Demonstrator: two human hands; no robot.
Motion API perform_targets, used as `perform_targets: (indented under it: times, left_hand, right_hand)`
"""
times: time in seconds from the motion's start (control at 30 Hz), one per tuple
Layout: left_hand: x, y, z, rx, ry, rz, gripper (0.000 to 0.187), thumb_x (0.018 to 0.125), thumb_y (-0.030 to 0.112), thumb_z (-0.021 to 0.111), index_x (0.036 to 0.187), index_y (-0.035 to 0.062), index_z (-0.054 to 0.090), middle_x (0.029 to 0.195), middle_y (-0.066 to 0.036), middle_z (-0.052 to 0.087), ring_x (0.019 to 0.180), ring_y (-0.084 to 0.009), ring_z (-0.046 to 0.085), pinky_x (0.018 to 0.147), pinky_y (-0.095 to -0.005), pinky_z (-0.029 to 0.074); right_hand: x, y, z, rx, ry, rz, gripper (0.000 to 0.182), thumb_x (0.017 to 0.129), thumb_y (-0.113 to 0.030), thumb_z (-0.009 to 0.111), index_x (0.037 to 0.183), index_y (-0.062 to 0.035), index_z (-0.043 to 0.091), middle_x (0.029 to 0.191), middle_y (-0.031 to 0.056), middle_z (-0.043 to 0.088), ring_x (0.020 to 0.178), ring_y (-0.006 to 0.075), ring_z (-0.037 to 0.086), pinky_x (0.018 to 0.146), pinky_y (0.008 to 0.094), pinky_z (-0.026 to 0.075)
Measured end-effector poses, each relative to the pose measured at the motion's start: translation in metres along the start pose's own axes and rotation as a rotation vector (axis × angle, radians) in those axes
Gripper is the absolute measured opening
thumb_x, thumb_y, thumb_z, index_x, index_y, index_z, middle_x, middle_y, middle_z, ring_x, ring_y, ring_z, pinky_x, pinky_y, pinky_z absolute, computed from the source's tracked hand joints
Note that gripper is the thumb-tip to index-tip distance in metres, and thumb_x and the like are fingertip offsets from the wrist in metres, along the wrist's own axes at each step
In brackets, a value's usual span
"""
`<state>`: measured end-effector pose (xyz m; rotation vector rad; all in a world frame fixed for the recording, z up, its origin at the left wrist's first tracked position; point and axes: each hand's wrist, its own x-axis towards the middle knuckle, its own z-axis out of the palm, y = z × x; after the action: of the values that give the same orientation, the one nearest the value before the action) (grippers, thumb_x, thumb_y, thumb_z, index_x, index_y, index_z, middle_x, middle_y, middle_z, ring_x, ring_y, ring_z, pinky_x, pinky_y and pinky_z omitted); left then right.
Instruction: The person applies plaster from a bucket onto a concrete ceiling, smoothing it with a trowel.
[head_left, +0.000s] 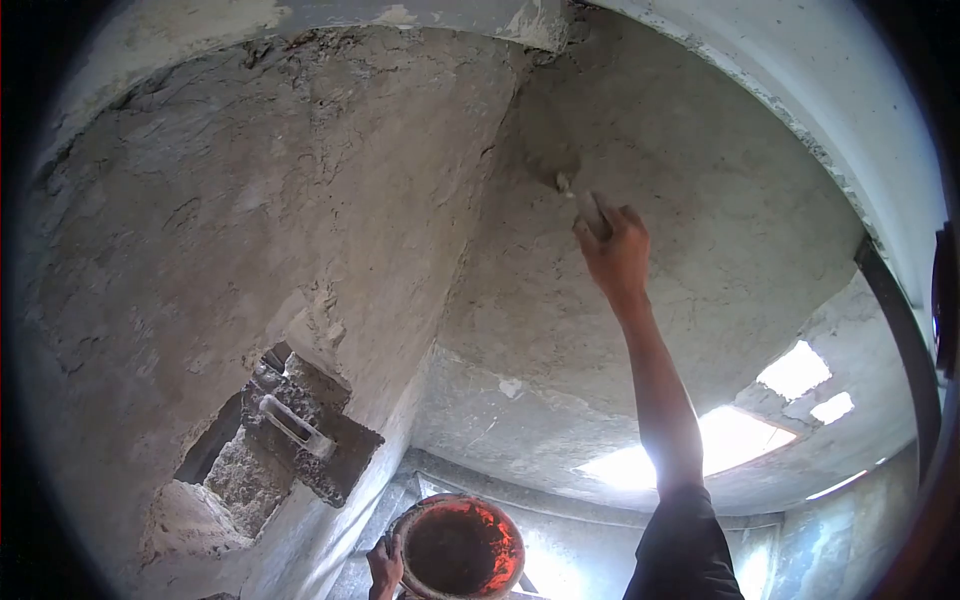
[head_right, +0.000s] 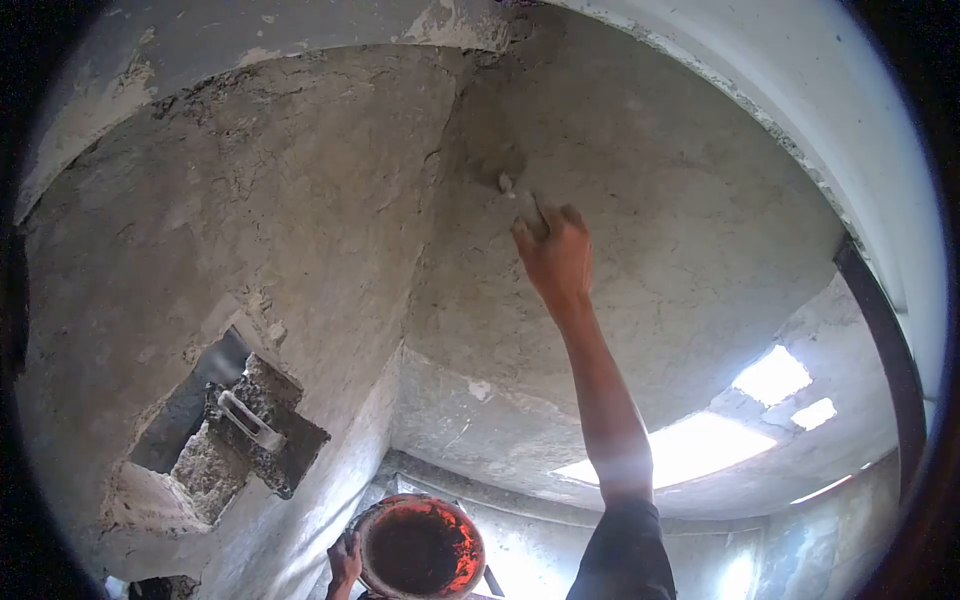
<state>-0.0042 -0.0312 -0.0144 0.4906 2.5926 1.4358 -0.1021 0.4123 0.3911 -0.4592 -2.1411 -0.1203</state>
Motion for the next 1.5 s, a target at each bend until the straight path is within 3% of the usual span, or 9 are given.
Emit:
perform_targets:
  times: [0.27, 0.33, 0.47, 0.53, 0.7, 0.83, 1.03, 1.17, 1.5]
  left_hand:
    - [0.003, 0.013, -0.007, 0.010, -0.005, -0.029, 0.034, 0.089, 0.028, 0.055, 0.069, -0.0004, 0.052, 0.057, -0.019, 0.052, 0.049, -0.0343, 0.052, 0.050, -0.0413, 0.039]
    - [0.006, 0.016, -0.014, -0.042, -0.291, -0.376, 0.047, 0.088, 0.039, 0.051, 0.094, -0.0069, 0.058, 0.093, -0.028, 0.059, 0.094, -0.0417, 0.055, 0.086, -0.0452, 0.040]
    - [0.002, 0.001, -0.005, -0.058, -0.258, -0.341, 0.047, 0.088, 0.039, 0.051, 0.094, -0.0068, 0.058, 0.093, -0.028, 0.059, 0.092, -0.0416, 0.056, 0.085, -0.0444, 0.041]
    - [0.000, -0.019, 0.009, -0.025, -0.031, -0.049, 0.036, 0.089, 0.029, 0.054, 0.068, -0.0007, 0.053, 0.061, -0.021, 0.055, 0.054, -0.0397, 0.053, 0.051, -0.0431, 0.039]
    - [0.001, 0.001, -0.001, -0.027, -0.039, -0.069, 0.036, 0.089, 0.029, 0.054, 0.067, 0.0001, 0.052, 0.058, -0.020, 0.053, 0.054, -0.0391, 0.053, 0.051, -0.0430, 0.040]
    - [0.003, -0.006, -0.004, -0.033, -0.269, -0.296, 0.039, 0.089, 0.035, 0.051, 0.080, -0.0016, 0.058, 0.072, -0.022, 0.058, 0.071, -0.0389, 0.057, 0.067, -0.0456, 0.043]
    - [0.000, -0.009, -0.005, -0.041, -0.254, -0.287, 0.037, 0.090, 0.033, 0.051, 0.078, -0.0016, 0.058, 0.073, -0.022, 0.059, 0.073, -0.0386, 0.057, 0.069, -0.0445, 0.043]
    - [-0.002, -0.019, 0.007, -0.011, -0.076, -0.074, 0.038, 0.089, 0.033, 0.052, 0.073, -0.0012, 0.054, 0.069, -0.020, 0.058, 0.067, -0.0348, 0.058, 0.065, -0.0431, 0.043]
    - [-0.003, -0.026, 0.008, -0.005, -0.171, -0.205, 0.038, 0.090, 0.033, 0.052, 0.072, -0.0003, 0.055, 0.063, -0.021, 0.057, 0.063, -0.0406, 0.057, 0.056, -0.0444, 0.043]
  right_hand:
    - [0.016, 0.015, -0.007, 0.112, 0.244, 0.031, 0.044, 0.074, -0.016, 0.070, 0.114, -0.0007, 0.059, 0.079, 0.0150, 0.058, 0.065, 0.0218, 0.058, 0.059, 0.0341, 0.047]
    - [0.032, 0.012, -0.003, 0.135, 0.298, 0.024, 0.043, 0.075, -0.017, 0.069, 0.114, -0.0004, 0.059, 0.079, 0.0146, 0.058, 0.065, 0.0220, 0.058, 0.059, 0.0343, 0.047]
    - [0.060, -0.001, -0.002, 0.050, 0.263, 0.075, 0.043, 0.079, -0.019, 0.066, 0.117, -0.0006, 0.057, 0.090, 0.0170, 0.057, 0.072, 0.0257, 0.060, 0.065, 0.0389, 0.048]
    - [0.069, -0.003, 0.000, -0.017, 0.236, 0.075, 0.044, 0.080, -0.020, 0.065, 0.119, -0.0014, 0.055, 0.096, 0.0184, 0.056, 0.076, 0.0282, 0.061, 0.067, 0.0409, 0.049]
    - [0.058, -0.006, -0.001, -0.233, 0.141, 0.126, 0.048, 0.081, -0.019, 0.063, 0.125, -0.0056, 0.050, 0.107, 0.0212, 0.051, 0.084, 0.0363, 0.061, 0.070, 0.0446, 0.050]
    - [0.021, -0.014, -0.012, -0.220, 0.020, 0.186, 0.047, 0.082, -0.020, 0.063, 0.124, -0.0052, 0.049, 0.107, 0.0221, 0.051, 0.084, 0.0364, 0.061, 0.071, 0.0444, 0.051]
    - [0.024, -0.010, -0.022, -0.130, 0.041, 0.192, 0.047, 0.083, -0.021, 0.061, 0.125, -0.0052, 0.049, 0.108, 0.0226, 0.051, 0.087, 0.0360, 0.061, 0.073, 0.0438, 0.051]
    - [0.067, -0.011, -0.025, -0.221, 0.131, 0.099, 0.047, 0.083, -0.025, 0.061, 0.124, -0.0063, 0.049, 0.108, 0.0230, 0.051, 0.089, 0.0381, 0.060, 0.074, 0.0447, 0.050]
    - [0.053, -0.022, -0.060, -0.243, -0.019, 0.148, 0.041, 0.078, -0.020, 0.064, 0.115, -0.0029, 0.058, 0.095, 0.0215, 0.059, 0.087, 0.0373, 0.059, 0.076, 0.0434, 0.047]
